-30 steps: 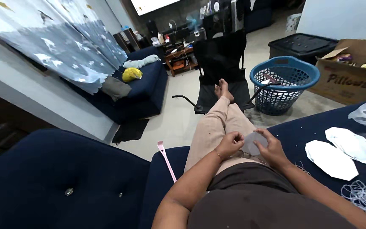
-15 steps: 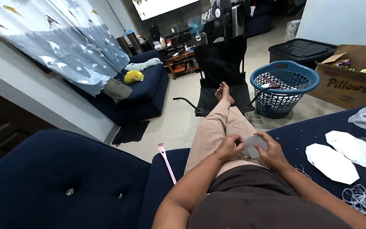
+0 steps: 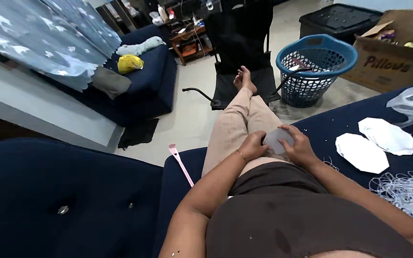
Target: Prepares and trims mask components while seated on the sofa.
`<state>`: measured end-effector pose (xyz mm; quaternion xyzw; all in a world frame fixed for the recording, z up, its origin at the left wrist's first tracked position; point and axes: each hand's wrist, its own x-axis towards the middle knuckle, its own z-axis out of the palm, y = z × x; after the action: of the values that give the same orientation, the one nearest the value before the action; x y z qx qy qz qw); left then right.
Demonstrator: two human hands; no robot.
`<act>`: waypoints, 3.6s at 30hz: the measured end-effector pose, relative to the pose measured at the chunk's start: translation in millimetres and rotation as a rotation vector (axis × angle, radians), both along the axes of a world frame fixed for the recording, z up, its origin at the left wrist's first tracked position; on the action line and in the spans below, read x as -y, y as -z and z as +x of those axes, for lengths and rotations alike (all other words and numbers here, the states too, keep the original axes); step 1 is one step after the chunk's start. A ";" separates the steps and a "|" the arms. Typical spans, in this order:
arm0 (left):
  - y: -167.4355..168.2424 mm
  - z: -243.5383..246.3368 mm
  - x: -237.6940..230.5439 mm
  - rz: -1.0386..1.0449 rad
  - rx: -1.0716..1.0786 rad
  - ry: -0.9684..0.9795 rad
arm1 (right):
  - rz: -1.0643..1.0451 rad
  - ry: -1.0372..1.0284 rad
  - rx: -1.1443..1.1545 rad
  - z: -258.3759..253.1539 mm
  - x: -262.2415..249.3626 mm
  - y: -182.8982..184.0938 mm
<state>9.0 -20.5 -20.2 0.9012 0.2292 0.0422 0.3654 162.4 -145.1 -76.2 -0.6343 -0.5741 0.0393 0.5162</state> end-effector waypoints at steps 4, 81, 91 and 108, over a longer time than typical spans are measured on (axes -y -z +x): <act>-0.9 -1.6 0.4 -0.081 0.048 -0.054 | -0.006 0.009 -0.025 1.3 0.4 -0.2; 7.0 -37.6 -9.6 0.071 0.413 -0.099 | -1.041 -0.056 0.175 58.2 94.1 24.8; 5.6 -37.2 -10.5 0.056 0.395 -0.112 | -1.212 -0.041 0.185 89.1 112.1 -18.9; 0.9 -19.0 -7.4 0.019 0.272 -0.112 | -1.115 0.050 0.364 57.4 97.0 45.6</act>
<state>-10.0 -13.1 -21.1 0.8764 0.2270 0.1865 0.3816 219.8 -242.1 -121.7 -0.8199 -0.5310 0.2137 -0.0017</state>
